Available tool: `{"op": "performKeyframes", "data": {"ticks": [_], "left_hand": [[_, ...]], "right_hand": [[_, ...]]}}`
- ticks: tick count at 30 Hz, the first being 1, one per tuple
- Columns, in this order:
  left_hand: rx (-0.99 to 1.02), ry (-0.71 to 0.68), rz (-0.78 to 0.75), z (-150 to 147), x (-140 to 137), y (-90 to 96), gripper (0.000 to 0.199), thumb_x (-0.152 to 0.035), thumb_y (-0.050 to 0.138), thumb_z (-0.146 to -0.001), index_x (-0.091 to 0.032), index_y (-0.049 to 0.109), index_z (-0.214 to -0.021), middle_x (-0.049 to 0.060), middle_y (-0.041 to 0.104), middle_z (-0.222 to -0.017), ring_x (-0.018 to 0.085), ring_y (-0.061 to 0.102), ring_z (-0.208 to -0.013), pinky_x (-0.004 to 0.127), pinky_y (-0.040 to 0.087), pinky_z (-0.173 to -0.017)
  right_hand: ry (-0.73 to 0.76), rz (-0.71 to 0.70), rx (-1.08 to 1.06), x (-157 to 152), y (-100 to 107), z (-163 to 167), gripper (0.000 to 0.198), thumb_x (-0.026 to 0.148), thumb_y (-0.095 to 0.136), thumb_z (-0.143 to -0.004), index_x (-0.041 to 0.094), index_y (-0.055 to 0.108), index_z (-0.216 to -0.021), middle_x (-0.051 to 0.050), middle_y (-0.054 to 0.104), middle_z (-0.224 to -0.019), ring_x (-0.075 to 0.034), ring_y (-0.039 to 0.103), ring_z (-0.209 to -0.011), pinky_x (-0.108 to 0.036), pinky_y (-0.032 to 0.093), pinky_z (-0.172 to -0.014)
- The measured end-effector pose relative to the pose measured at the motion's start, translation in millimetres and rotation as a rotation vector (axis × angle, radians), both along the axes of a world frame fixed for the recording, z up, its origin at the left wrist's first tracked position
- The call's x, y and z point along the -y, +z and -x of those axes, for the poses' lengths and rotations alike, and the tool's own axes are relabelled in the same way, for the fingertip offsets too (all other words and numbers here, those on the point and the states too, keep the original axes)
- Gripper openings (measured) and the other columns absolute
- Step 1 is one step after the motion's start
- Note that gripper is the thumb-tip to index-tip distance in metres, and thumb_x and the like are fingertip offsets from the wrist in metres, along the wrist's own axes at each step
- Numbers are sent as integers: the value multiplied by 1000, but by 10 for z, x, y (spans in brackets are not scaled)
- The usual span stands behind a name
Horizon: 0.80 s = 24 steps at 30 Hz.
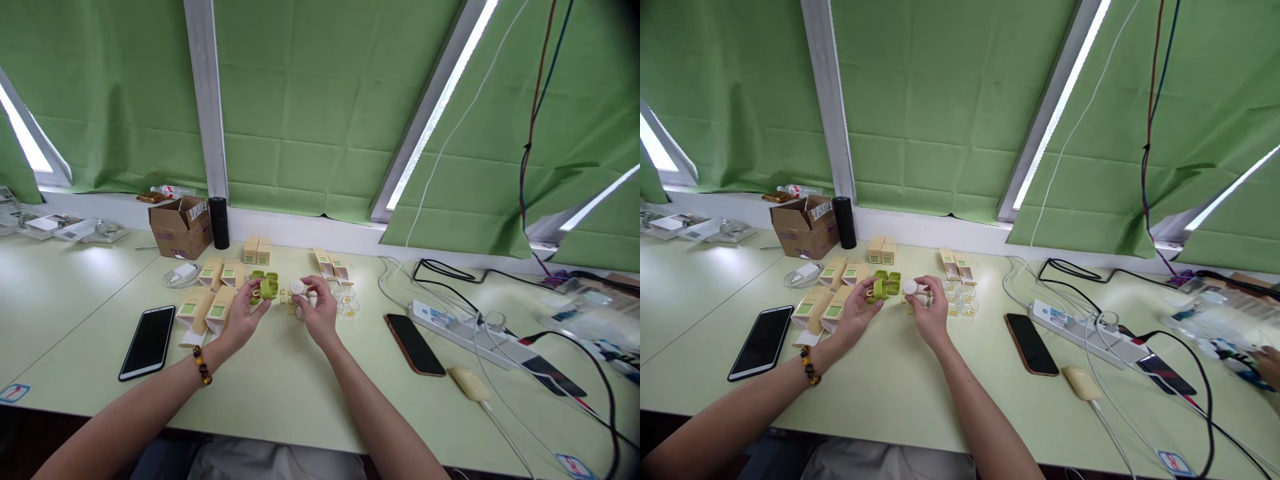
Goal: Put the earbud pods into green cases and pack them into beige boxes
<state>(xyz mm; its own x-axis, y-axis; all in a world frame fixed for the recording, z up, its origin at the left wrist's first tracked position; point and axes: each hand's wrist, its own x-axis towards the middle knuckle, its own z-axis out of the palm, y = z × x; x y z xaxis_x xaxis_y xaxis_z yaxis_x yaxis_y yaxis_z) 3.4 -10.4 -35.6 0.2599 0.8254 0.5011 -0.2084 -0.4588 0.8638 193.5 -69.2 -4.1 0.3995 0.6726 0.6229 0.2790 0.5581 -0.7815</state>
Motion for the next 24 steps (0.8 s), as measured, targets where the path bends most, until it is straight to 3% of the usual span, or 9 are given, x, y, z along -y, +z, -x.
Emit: {"op": "performKeyframes", "data": {"ticks": [5,11,17,24], "left_hand": [[20,-5,-16,-2,30,40,51,-41,78,-92,-23,57,-136,12,68,-131,28,65,-124,44,51,-110],[9,-2,-22,9,52,44,51,-40,77,-93,-24,57,-137,12,67,-132,28,64,-125,43,51,-110],[14,-19,-35,20,69,48,52,-41,76,-94,-23,57,-138,13,66,-134,29,63,-127,44,49,-112],[46,-69,-27,29,125,131,51,-43,74,-94,-22,57,-137,14,68,-134,31,64,-128,49,50,-112]], "right_hand": [[423,195,-509,4,-168,42,40,40,92,-75,24,75,-108,-6,76,-103,-21,68,-87,-38,58,-80],[656,231,-689,78,-139,79,47,40,90,-82,25,72,-122,-6,80,-101,-18,71,-82,-32,58,-72],[715,234,-672,115,-123,106,48,40,89,-82,25,69,-122,-7,80,-104,-19,73,-85,-32,59,-75],[593,219,-597,121,-136,86,45,40,94,-74,25,71,-110,-7,79,-108,-24,74,-98,-37,62,-78]]}}
